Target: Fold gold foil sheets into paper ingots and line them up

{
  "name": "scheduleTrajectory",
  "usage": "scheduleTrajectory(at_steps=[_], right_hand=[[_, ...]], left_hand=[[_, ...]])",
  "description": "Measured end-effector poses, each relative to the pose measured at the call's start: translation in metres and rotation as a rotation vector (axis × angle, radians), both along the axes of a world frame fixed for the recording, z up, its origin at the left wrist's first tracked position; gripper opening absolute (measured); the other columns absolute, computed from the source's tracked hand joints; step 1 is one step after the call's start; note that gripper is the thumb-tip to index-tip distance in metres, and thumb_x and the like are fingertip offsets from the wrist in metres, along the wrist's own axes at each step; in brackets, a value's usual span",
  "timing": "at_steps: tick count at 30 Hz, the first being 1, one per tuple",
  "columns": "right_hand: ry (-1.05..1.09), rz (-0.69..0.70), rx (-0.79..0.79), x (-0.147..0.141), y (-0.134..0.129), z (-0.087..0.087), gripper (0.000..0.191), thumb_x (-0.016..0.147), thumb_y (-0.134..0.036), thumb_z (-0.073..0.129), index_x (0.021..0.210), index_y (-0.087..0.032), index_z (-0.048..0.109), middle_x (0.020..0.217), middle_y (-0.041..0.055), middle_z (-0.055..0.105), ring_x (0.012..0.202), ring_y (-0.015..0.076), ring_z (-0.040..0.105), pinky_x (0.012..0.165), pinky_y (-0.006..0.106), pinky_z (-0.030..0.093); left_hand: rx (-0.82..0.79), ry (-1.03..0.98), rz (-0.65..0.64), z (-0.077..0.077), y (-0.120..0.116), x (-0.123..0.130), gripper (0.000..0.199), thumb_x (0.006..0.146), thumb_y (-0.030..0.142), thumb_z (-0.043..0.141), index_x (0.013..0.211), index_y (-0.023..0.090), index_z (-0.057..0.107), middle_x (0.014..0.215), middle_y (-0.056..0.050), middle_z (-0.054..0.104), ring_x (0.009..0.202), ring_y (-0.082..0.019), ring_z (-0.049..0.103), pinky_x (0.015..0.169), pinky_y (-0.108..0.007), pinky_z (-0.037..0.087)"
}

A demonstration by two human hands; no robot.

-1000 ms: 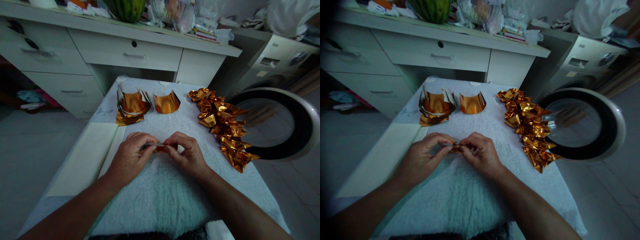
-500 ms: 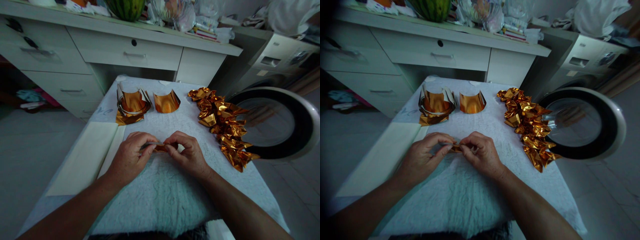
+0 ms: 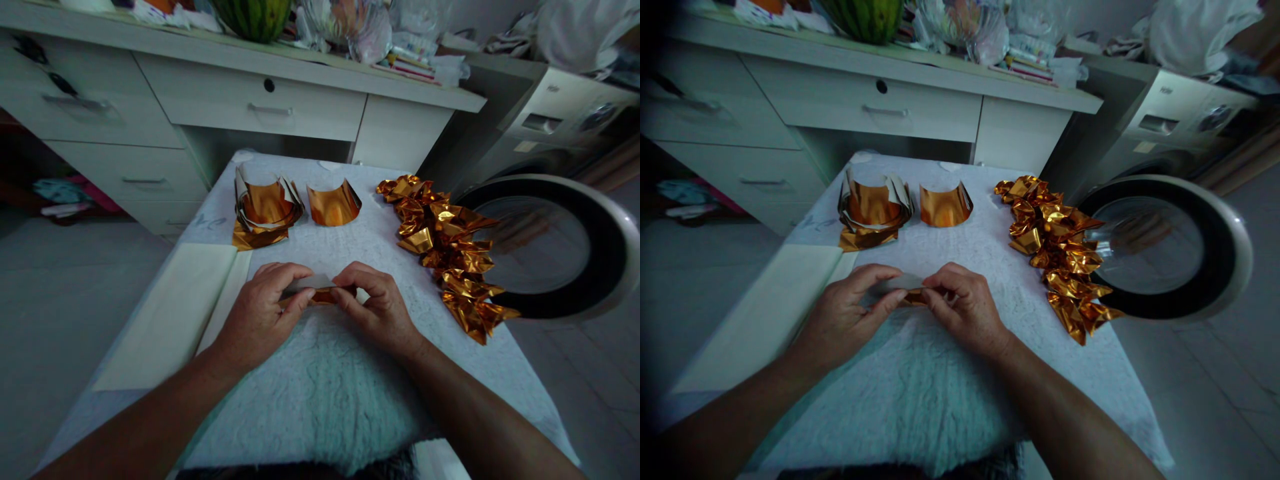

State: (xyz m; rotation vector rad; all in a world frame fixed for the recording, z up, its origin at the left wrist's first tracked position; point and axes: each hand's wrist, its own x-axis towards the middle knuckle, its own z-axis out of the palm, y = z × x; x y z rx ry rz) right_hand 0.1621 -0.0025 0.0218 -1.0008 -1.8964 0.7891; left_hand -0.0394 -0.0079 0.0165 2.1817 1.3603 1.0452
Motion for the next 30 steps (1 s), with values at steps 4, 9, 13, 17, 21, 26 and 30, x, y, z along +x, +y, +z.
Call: scheduleTrajectory(at_steps=[4, 9, 13, 17, 21, 26, 30], right_hand=[[0.054, -0.003, -0.048, 0.002, 0.002, -0.001, 0.012, 0.090, -0.025, 0.060, 0.081, -0.020, 0.065, 0.074, 0.0005, 0.060, 0.067, 0.0123, 0.056, 0.061, 0.025, 0.045], [0.103, -0.041, -0.165, 0.003, 0.005, -0.007, 0.011, 0.088, -0.027, 0.062, 0.081, -0.019, 0.067, 0.072, -0.0001, 0.062, 0.064, 0.0117, 0.056, 0.059, 0.024, 0.043], [0.060, -0.072, -0.300, 0.000, 0.006, -0.015, 0.006, 0.087, -0.024, 0.061, 0.089, -0.019, 0.065, 0.068, -0.0020, 0.062, 0.061, 0.0108, 0.056, 0.057, 0.022, 0.043], [-0.021, -0.149, -0.283, -0.003, 0.007, -0.022, 0.027, 0.083, -0.016, 0.060, 0.109, -0.021, 0.056, 0.069, -0.0054, 0.060, 0.060, 0.0108, 0.057, 0.057, 0.022, 0.043], [-0.115, -0.179, -0.279, -0.005, 0.007, -0.020, 0.032, 0.082, -0.012, 0.058, 0.111, -0.022, 0.051, 0.068, -0.0067, 0.061, 0.059, 0.0111, 0.057, 0.056, 0.022, 0.040], [-0.225, -0.234, -0.265, -0.006, 0.007, -0.019, 0.031, 0.081, -0.009, 0.057, 0.109, -0.021, 0.050, 0.066, -0.0075, 0.059, 0.059, 0.0113, 0.057, 0.058, 0.022, 0.039], [-0.281, -0.255, -0.248, -0.006, 0.008, -0.020, 0.033, 0.080, -0.008, 0.056, 0.110, -0.020, 0.050, 0.066, -0.0072, 0.058, 0.058, 0.0117, 0.056, 0.058, 0.022, 0.038]], left_hand=[[-0.081, -0.025, -0.011, -0.001, 0.002, -0.004, 0.031, 0.085, 0.029, 0.063, 0.116, 0.026, 0.056, 0.111, -0.004, 0.069, 0.101, -0.024, 0.066, 0.085, -0.037, 0.053], [-0.270, -0.032, -0.066, 0.000, 0.006, -0.006, 0.035, 0.085, 0.028, 0.062, 0.119, 0.028, 0.054, 0.100, -0.001, 0.071, 0.089, -0.021, 0.070, 0.075, -0.031, 0.053], [-0.298, 0.005, -0.044, 0.001, 0.007, -0.002, 0.034, 0.083, 0.027, 0.063, 0.116, 0.028, 0.055, 0.091, 0.001, 0.072, 0.082, -0.021, 0.071, 0.071, -0.031, 0.053], [-0.272, 0.059, -0.013, -0.002, 0.008, 0.000, 0.038, 0.082, 0.022, 0.065, 0.118, 0.025, 0.055, 0.095, -0.002, 0.072, 0.086, -0.023, 0.070, 0.075, -0.033, 0.053], [-0.041, 0.138, 0.047, -0.007, 0.008, -0.002, 0.043, 0.080, 0.018, 0.067, 0.122, 0.019, 0.056, 0.116, -0.010, 0.064, 0.105, -0.028, 0.062, 0.090, -0.044, 0.050], [0.209, 0.255, -0.187, -0.010, 0.002, -0.001, 0.016, 0.092, 0.017, 0.054, 0.104, 0.020, 0.065, 0.103, -0.005, 0.069, 0.096, -0.024, 0.061, 0.086, -0.043, 0.047], [0.246, 0.335, -0.339, -0.013, -0.005, 0.007, 0.019, 0.094, 0.016, 0.053, 0.110, 0.016, 0.063, 0.106, -0.006, 0.071, 0.096, -0.022, 0.063, 0.087, -0.041, 0.048]])
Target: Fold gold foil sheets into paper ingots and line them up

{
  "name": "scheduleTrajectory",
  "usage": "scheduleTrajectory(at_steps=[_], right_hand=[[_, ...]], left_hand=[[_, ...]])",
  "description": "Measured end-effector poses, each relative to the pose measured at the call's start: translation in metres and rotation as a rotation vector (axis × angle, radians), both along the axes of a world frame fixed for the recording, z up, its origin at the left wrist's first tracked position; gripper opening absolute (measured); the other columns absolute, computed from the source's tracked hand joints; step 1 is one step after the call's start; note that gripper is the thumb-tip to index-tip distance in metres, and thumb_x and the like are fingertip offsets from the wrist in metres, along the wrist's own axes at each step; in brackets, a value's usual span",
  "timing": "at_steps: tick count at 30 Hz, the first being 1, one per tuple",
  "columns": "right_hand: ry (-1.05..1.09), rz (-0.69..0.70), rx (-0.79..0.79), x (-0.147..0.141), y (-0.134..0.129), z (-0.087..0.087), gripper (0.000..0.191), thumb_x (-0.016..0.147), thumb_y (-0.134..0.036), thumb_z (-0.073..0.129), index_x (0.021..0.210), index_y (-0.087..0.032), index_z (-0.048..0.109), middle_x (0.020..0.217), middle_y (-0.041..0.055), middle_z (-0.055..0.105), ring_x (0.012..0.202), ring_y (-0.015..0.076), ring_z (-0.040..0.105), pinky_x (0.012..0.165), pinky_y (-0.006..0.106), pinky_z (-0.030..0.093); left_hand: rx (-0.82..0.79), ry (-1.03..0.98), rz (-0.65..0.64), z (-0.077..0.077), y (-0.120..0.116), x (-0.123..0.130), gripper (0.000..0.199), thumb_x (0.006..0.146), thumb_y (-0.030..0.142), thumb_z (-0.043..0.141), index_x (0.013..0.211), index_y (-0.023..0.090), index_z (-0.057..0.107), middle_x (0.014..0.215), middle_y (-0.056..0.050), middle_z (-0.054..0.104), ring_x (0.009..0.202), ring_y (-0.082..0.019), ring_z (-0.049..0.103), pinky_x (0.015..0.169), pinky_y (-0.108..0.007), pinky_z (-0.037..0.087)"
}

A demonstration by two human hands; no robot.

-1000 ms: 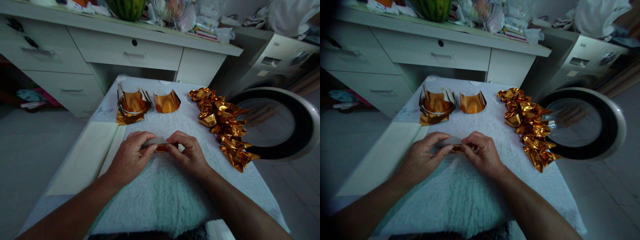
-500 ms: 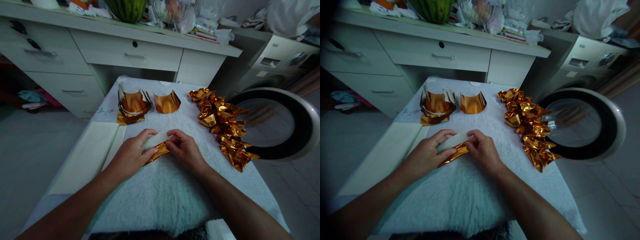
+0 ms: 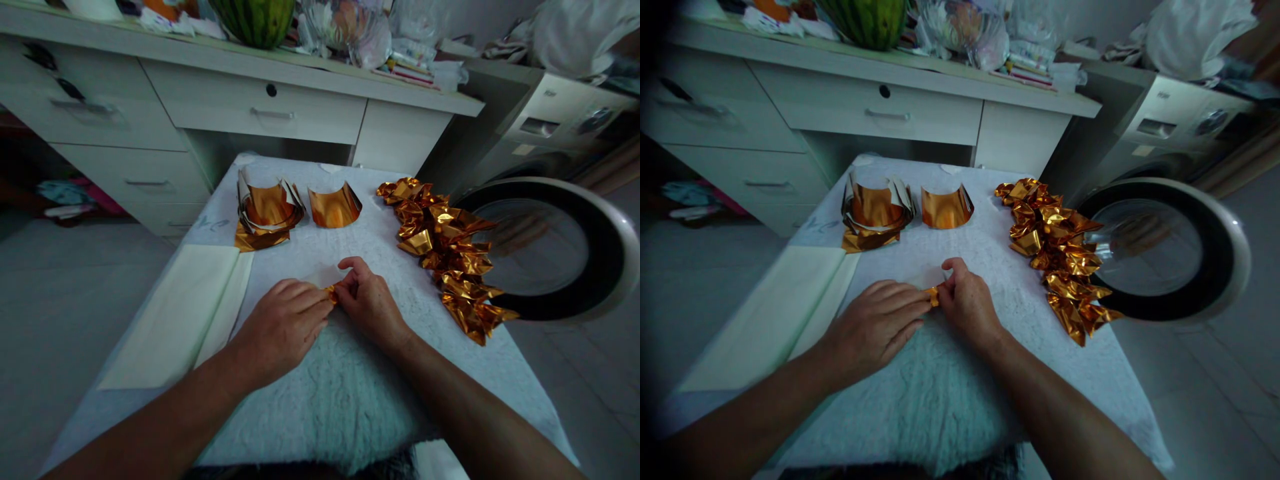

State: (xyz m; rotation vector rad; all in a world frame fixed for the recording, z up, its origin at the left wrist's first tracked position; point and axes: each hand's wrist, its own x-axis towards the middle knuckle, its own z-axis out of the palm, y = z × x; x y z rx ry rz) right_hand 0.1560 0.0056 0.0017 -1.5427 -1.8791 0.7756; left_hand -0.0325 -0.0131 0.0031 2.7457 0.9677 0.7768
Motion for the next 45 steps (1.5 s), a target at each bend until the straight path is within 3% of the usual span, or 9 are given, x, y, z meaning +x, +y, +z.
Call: scheduleTrajectory(at_steps=[5, 12, 17, 19, 22, 27, 34, 37, 45], right_hand=[[-0.047, 0.006, 0.000, 0.000, 0.001, 0.000, 0.034, 0.079, -0.007, 0.056, 0.110, -0.019, 0.051, 0.067, -0.0063, 0.059, 0.060, 0.0123, 0.056, 0.058, 0.023, 0.037], [-0.078, 0.014, 0.016, 0.000, 0.001, 0.000, 0.028, 0.080, -0.008, 0.054, 0.105, -0.020, 0.053, 0.063, -0.0064, 0.058, 0.057, 0.0123, 0.054, 0.057, 0.023, 0.036], [-0.062, 0.013, -0.004, 0.002, 0.002, 0.002, 0.024, 0.079, -0.008, 0.055, 0.100, -0.020, 0.054, 0.063, -0.0066, 0.058, 0.056, 0.0116, 0.054, 0.057, 0.023, 0.035], [-0.030, 0.005, -0.014, 0.003, 0.003, 0.003, 0.023, 0.079, -0.009, 0.055, 0.099, -0.021, 0.054, 0.062, -0.0070, 0.057, 0.056, 0.0115, 0.054, 0.057, 0.023, 0.036], [0.052, -0.015, -0.023, 0.005, 0.004, 0.002, 0.021, 0.080, -0.011, 0.055, 0.099, -0.021, 0.053, 0.062, -0.0077, 0.055, 0.056, 0.0111, 0.053, 0.057, 0.023, 0.037], [0.199, -0.040, -0.035, 0.007, 0.006, -0.003, 0.020, 0.081, -0.015, 0.055, 0.100, -0.022, 0.052, 0.062, -0.0083, 0.052, 0.054, 0.0110, 0.052, 0.054, 0.022, 0.038], [0.323, -0.110, -0.009, 0.006, 0.007, -0.011, 0.017, 0.081, -0.021, 0.056, 0.098, -0.023, 0.052, 0.067, -0.0066, 0.056, 0.056, 0.0111, 0.054, 0.052, 0.021, 0.040], [0.336, -0.122, -0.014, 0.004, 0.007, -0.011, 0.015, 0.081, -0.022, 0.056, 0.096, -0.023, 0.051, 0.067, -0.0061, 0.056, 0.056, 0.0113, 0.055, 0.052, 0.021, 0.041], [0.206, -0.122, -0.018, 0.000, 0.003, -0.004, 0.013, 0.082, -0.017, 0.054, 0.093, -0.023, 0.050, 0.064, -0.0070, 0.054, 0.054, 0.0119, 0.054, 0.052, 0.022, 0.039]], left_hand=[[0.080, 0.067, -0.013, -0.006, -0.002, 0.002, 0.023, 0.097, 0.013, 0.048, 0.116, 0.013, 0.062, 0.110, -0.006, 0.071, 0.101, -0.022, 0.063, 0.089, -0.039, 0.049], [0.022, 0.071, 0.030, -0.008, 0.002, -0.002, 0.021, 0.096, 0.015, 0.050, 0.109, 0.017, 0.066, 0.108, -0.006, 0.071, 0.101, -0.022, 0.064, 0.087, -0.041, 0.050], [-0.123, -0.063, 0.375, -0.002, 0.006, -0.013, 0.026, 0.094, 0.027, 0.053, 0.114, 0.016, 0.065, 0.121, -0.011, 0.063, 0.113, -0.027, 0.058, 0.097, -0.045, 0.047], [-0.190, -0.057, 0.499, 0.001, 0.007, -0.016, 0.038, 0.088, 0.034, 0.061, 0.119, 0.014, 0.060, 0.113, -0.012, 0.063, 0.107, -0.029, 0.058, 0.093, -0.047, 0.048], [-0.328, -0.075, 0.583, 0.004, 0.007, -0.018, 0.051, 0.083, 0.042, 0.064, 0.124, 0.013, 0.054, 0.097, -0.009, 0.063, 0.095, -0.029, 0.060, 0.086, -0.045, 0.049], [-0.626, -0.320, 0.540, 0.007, 0.004, -0.015, 0.046, 0.086, 0.041, 0.059, 0.127, 0.022, 0.047, 0.083, 0.001, 0.063, 0.078, -0.020, 0.063, 0.072, -0.033, 0.048], [-0.788, -0.534, 0.486, 0.008, 0.003, -0.006, 0.052, 0.084, 0.033, 0.063, 0.133, 0.025, 0.044, 0.092, -0.001, 0.070, 0.077, -0.018, 0.066, 0.069, -0.029, 0.048], [-0.808, -0.545, 0.499, 0.006, 0.003, -0.001, 0.056, 0.084, 0.032, 0.063, 0.135, 0.025, 0.043, 0.098, -0.003, 0.072, 0.079, -0.020, 0.068, 0.067, -0.029, 0.048], [-0.651, -0.344, 0.524, 0.003, 0.004, -0.001, 0.044, 0.088, 0.026, 0.054, 0.131, 0.021, 0.045, 0.071, 0.003, 0.068, 0.059, -0.018, 0.062, 0.059, -0.029, 0.044]])
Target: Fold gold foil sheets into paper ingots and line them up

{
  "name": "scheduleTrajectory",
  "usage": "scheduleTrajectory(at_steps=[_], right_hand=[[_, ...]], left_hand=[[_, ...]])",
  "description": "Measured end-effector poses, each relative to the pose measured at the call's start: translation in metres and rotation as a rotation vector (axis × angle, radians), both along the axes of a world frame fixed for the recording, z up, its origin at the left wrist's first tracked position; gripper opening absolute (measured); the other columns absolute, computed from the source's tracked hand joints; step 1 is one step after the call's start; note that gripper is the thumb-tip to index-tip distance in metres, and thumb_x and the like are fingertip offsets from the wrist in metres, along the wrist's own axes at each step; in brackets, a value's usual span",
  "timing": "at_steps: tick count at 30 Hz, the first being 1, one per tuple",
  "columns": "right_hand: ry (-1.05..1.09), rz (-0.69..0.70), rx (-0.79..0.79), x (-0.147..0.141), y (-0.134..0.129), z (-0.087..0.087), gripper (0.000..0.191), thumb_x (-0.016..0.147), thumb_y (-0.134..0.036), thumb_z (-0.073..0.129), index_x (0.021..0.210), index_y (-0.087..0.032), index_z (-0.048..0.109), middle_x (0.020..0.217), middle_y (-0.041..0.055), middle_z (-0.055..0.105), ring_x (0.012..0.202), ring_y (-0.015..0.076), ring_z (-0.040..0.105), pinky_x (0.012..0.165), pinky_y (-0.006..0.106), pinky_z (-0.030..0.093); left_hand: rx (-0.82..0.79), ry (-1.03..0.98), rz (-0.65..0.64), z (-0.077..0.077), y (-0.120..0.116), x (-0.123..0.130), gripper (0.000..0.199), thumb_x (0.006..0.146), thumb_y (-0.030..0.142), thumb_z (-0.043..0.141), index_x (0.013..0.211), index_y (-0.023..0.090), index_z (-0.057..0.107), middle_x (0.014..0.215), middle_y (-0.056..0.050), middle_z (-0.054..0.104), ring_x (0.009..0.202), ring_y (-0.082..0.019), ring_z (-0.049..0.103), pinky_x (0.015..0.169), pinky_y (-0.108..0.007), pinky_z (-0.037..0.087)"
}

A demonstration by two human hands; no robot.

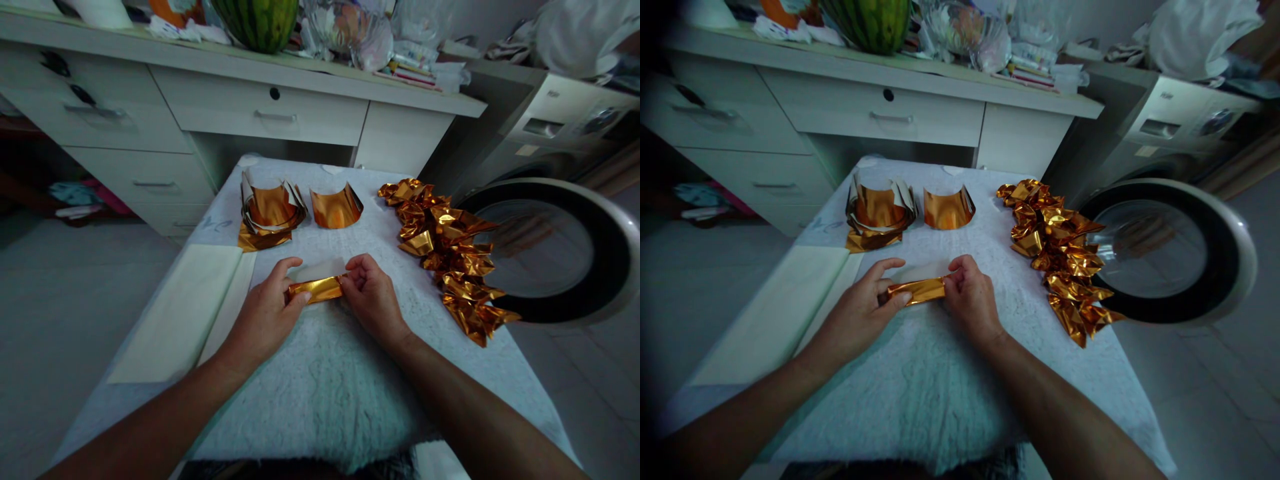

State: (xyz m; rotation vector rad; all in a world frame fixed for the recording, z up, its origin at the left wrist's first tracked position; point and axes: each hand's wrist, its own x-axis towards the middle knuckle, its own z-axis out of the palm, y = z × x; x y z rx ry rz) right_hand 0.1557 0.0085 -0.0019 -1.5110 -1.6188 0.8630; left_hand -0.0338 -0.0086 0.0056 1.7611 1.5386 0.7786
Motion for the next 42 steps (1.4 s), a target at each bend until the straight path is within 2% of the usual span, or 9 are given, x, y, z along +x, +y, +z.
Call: scheduleTrajectory(at_steps=[7, 13, 16, 20, 22, 25, 29, 33, 42], right_hand=[[-0.307, 0.015, 0.031, -0.003, -0.001, 0.002, 0.017, 0.081, -0.013, 0.052, 0.095, -0.022, 0.051, 0.066, -0.0043, 0.057, 0.058, 0.0136, 0.053, 0.057, 0.024, 0.035], [-0.384, 0.050, 0.055, -0.003, -0.001, 0.002, 0.016, 0.081, -0.013, 0.050, 0.096, -0.021, 0.052, 0.068, -0.0030, 0.057, 0.058, 0.0136, 0.051, 0.058, 0.025, 0.034], [-0.405, 0.060, 0.073, -0.002, 0.000, 0.001, 0.016, 0.082, -0.013, 0.050, 0.096, -0.020, 0.052, 0.069, -0.0023, 0.057, 0.058, 0.0136, 0.050, 0.057, 0.025, 0.033], [-0.412, 0.070, 0.072, -0.002, 0.000, 0.000, 0.016, 0.082, -0.013, 0.049, 0.096, -0.020, 0.053, 0.069, -0.0021, 0.057, 0.057, 0.0136, 0.049, 0.057, 0.025, 0.033], [-0.412, 0.069, 0.074, -0.002, 0.000, 0.000, 0.017, 0.082, -0.012, 0.049, 0.096, -0.020, 0.053, 0.068, -0.0020, 0.057, 0.057, 0.0138, 0.049, 0.057, 0.025, 0.033], [-0.416, 0.073, 0.082, -0.002, 0.001, -0.001, 0.019, 0.081, -0.011, 0.049, 0.098, -0.020, 0.052, 0.068, -0.0020, 0.057, 0.057, 0.0140, 0.050, 0.057, 0.025, 0.033], [-0.419, 0.071, 0.084, -0.002, 0.001, -0.003, 0.021, 0.082, -0.011, 0.048, 0.101, -0.019, 0.052, 0.069, -0.0020, 0.058, 0.058, 0.0144, 0.051, 0.058, 0.025, 0.034], [-0.452, 0.054, 0.085, -0.002, 0.001, -0.002, 0.022, 0.082, -0.011, 0.049, 0.102, -0.019, 0.051, 0.069, -0.0016, 0.058, 0.058, 0.0149, 0.051, 0.057, 0.025, 0.033], [-0.545, 0.015, 0.094, 0.000, -0.001, -0.001, 0.018, 0.083, -0.015, 0.051, 0.100, -0.018, 0.051, 0.074, 0.0017, 0.062, 0.062, 0.0166, 0.053, 0.060, 0.027, 0.034]], left_hand=[[0.177, 0.396, -0.036, -0.001, -0.001, 0.002, 0.037, 0.090, 0.019, 0.053, 0.125, 0.018, 0.046, 0.068, 0.001, 0.064, 0.069, -0.021, 0.065, 0.066, -0.032, 0.044], [0.264, 0.602, -0.046, -0.001, -0.001, -0.001, 0.030, 0.090, 0.018, 0.052, 0.120, 0.016, 0.055, 0.079, -0.006, 0.068, 0.080, -0.028, 0.063, 0.074, -0.041, 0.044], [0.408, 0.603, -0.086, -0.002, 0.000, -0.004, 0.026, 0.088, 0.016, 0.054, 0.113, 0.020, 0.062, 0.094, -0.008, 0.069, 0.089, -0.029, 0.059, 0.075, -0.043, 0.043], [0.530, 0.447, -0.290, -0.006, 0.002, -0.004, 0.027, 0.090, 0.008, 0.048, 0.100, 0.023, 0.068, 0.099, -0.005, 0.070, 0.093, -0.024, 0.060, 0.080, -0.041, 0.047], [0.558, 0.373, -0.388, -0.010, 0.002, -0.002, 0.028, 0.092, 0.007, 0.045, 0.102, 0.021, 0.067, 0.102, -0.005, 0.072, 0.096, -0.022, 0.063, 0.085, -0.040, 0.051], [0.594, 0.403, -0.454, -0.013, -0.001, 0.002, 0.025, 0.093, 0.012, 0.046, 0.111, 0.016, 0.065, 0.109, -0.008, 0.071, 0.102, -0.023, 0.065, 0.091, -0.041, 0.053], [0.632, 0.508, -0.484, -0.015, -0.006, 0.004, 0.031, 0.092, 0.017, 0.052, 0.122, 0.012, 0.059, 0.122, -0.012, 0.068, 0.114, -0.025, 0.062, 0.100, -0.042, 0.051], [0.624, 0.589, -0.502, -0.016, -0.007, 0.005, 0.031, 0.092, 0.019, 0.052, 0.121, 0.012, 0.059, 0.126, -0.013, 0.066, 0.118, -0.026, 0.060, 0.101, -0.043, 0.050], [0.581, 0.597, -0.495, -0.017, -0.009, 0.005, 0.032, 0.094, 0.019, 0.048, 0.125, 0.017, 0.057, 0.130, -0.010, 0.064, 0.122, -0.024, 0.058, 0.104, -0.042, 0.046]])
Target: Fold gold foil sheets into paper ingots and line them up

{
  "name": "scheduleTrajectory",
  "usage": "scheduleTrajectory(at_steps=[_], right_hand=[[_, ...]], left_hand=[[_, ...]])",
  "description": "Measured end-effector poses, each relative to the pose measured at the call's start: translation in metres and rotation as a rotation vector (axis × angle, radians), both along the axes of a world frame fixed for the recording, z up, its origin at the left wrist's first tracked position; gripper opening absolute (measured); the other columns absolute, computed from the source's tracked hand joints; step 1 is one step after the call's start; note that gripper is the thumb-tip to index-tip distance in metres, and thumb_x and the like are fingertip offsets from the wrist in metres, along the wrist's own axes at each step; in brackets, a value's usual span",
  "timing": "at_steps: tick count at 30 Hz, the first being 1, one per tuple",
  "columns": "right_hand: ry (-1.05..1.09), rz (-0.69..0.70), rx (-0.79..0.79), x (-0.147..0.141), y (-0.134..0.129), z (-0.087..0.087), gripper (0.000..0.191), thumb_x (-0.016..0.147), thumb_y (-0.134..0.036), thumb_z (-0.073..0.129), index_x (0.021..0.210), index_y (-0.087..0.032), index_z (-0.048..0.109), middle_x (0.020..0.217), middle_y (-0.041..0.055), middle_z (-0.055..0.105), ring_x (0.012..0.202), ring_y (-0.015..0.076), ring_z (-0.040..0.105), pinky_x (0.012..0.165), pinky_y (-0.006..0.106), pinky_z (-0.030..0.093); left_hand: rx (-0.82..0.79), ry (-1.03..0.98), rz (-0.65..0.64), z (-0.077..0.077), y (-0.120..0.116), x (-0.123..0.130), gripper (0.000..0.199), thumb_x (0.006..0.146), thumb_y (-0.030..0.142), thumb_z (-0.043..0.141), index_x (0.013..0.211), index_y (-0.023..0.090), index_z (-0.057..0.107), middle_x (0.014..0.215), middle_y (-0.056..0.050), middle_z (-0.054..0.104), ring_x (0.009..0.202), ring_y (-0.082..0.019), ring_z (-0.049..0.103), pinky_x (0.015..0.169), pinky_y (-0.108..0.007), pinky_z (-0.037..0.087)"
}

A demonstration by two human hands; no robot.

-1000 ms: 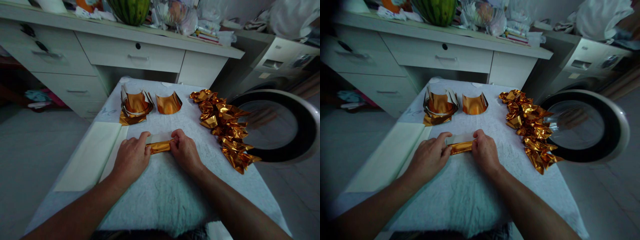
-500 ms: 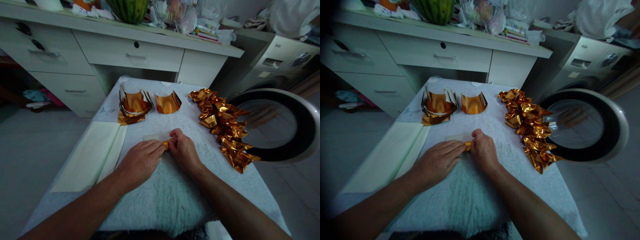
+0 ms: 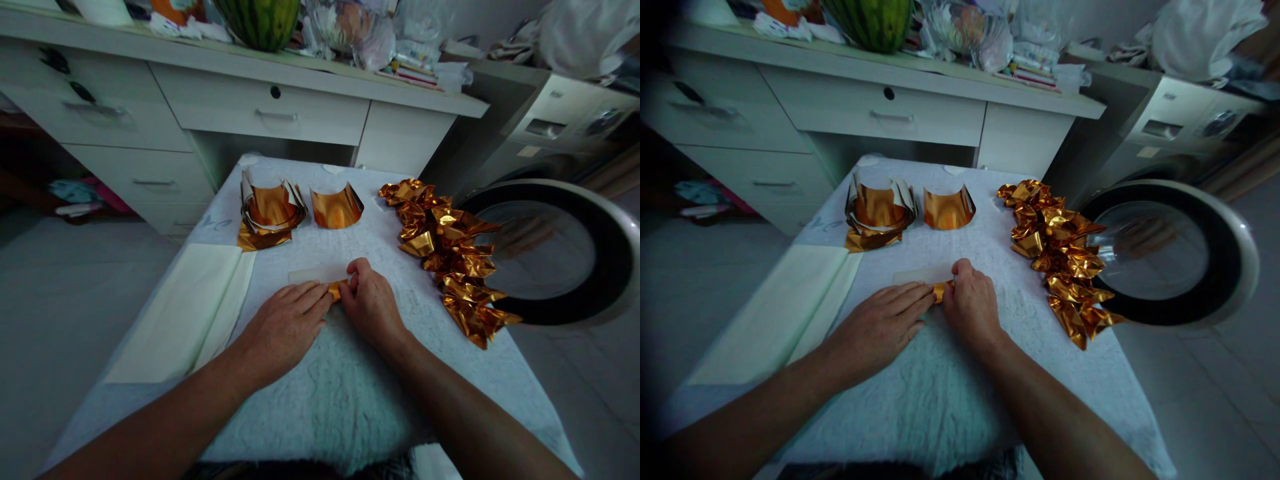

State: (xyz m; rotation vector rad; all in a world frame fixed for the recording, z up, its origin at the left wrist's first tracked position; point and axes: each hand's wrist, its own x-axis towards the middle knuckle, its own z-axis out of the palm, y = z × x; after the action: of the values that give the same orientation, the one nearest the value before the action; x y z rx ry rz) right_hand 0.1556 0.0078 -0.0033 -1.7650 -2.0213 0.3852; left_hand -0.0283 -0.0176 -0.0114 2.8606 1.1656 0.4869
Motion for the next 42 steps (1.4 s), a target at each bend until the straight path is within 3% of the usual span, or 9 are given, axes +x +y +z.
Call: scheduleTrajectory(at_steps=[14, 32, 37, 42], right_hand=[[-0.035, 0.021, 0.001, 0.000, -0.002, 0.002, 0.017, 0.085, -0.016, 0.050, 0.102, -0.016, 0.050, 0.080, 0.0047, 0.062, 0.070, 0.0192, 0.055, 0.067, 0.030, 0.036], [0.019, 0.023, 0.035, 0.002, -0.001, -0.002, 0.018, 0.082, -0.014, 0.051, 0.099, -0.016, 0.052, 0.081, 0.0044, 0.062, 0.071, 0.0190, 0.055, 0.069, 0.031, 0.038], [0.190, 0.154, 0.200, 0.002, -0.003, 0.001, 0.015, 0.079, -0.008, 0.048, 0.090, -0.018, 0.054, 0.086, 0.0052, 0.060, 0.081, 0.0190, 0.055, 0.073, 0.030, 0.041], [0.243, 0.263, 0.106, 0.001, -0.002, 0.001, 0.019, 0.081, -0.005, 0.043, 0.086, -0.018, 0.056, 0.082, 0.0032, 0.061, 0.076, 0.0160, 0.056, 0.070, 0.027, 0.042]], left_hand=[[0.007, 0.020, -0.038, -0.010, 0.003, -0.004, 0.042, 0.097, 0.014, 0.041, 0.138, 0.011, 0.051, 0.142, -0.012, 0.057, 0.133, -0.025, 0.050, 0.111, -0.043, 0.042], [-0.038, 0.054, -0.006, -0.014, 0.004, -0.005, 0.044, 0.098, 0.018, 0.040, 0.142, 0.017, 0.047, 0.148, -0.007, 0.051, 0.138, -0.023, 0.044, 0.115, -0.041, 0.035], [-0.021, 0.047, -0.028, -0.011, 0.004, -0.004, 0.042, 0.099, 0.020, 0.039, 0.140, 0.016, 0.049, 0.146, -0.009, 0.053, 0.137, -0.024, 0.045, 0.113, -0.043, 0.037], [-0.028, 0.016, -0.029, -0.010, 0.004, -0.004, 0.040, 0.098, 0.020, 0.040, 0.136, 0.016, 0.053, 0.145, -0.010, 0.054, 0.136, -0.026, 0.047, 0.111, -0.044, 0.039]])
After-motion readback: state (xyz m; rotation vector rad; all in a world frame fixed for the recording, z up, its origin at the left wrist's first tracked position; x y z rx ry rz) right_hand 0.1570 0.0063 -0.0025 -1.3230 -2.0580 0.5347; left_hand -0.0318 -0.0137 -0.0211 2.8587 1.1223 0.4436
